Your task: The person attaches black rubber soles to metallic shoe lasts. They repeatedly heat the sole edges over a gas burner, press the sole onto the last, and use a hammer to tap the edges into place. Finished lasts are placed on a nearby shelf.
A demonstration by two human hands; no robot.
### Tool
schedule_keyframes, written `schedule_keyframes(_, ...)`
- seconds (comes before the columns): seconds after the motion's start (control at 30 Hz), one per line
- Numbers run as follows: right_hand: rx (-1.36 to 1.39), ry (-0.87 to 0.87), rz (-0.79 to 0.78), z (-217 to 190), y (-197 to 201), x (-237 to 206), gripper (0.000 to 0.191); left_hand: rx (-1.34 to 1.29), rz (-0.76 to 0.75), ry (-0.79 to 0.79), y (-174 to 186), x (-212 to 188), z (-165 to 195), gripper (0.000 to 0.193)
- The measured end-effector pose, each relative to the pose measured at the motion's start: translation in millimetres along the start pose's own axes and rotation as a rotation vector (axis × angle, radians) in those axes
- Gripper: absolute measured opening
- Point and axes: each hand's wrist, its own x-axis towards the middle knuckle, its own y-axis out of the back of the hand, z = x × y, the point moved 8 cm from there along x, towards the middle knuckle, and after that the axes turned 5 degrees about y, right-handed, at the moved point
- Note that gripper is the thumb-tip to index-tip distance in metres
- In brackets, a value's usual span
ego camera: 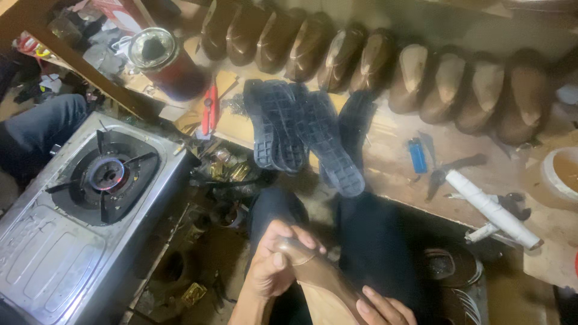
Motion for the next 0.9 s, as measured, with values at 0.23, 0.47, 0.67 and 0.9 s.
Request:
schedule_keyframes(0.23,0.054,-0.131,-0.095,-5.2,-4.0,-20.1,0.017,0.101,0.054,-0.081,-12.5,-2.9,5.0,0.034)
schedule_keyframes(0.47,0.561,-0.279,-0.283,11.7,-12.0,6.0,0.029,0.064,0.325,0.016,8.3,4.2,-4.5,0.057)
schedule_keyframes(0.67,0.888,-0.565,-0.418,65.0,8.9,95.0,0.022,0.126,0.228,0.19,-10.3,6.3,-38.8,0.059)
schedule_keyframes(0.9,1.118,-0.926,-0.603,76.2,-21.6,119.5,0.013,0.215,0.17,0.273,-18.0,9.0,-43.6,0.054)
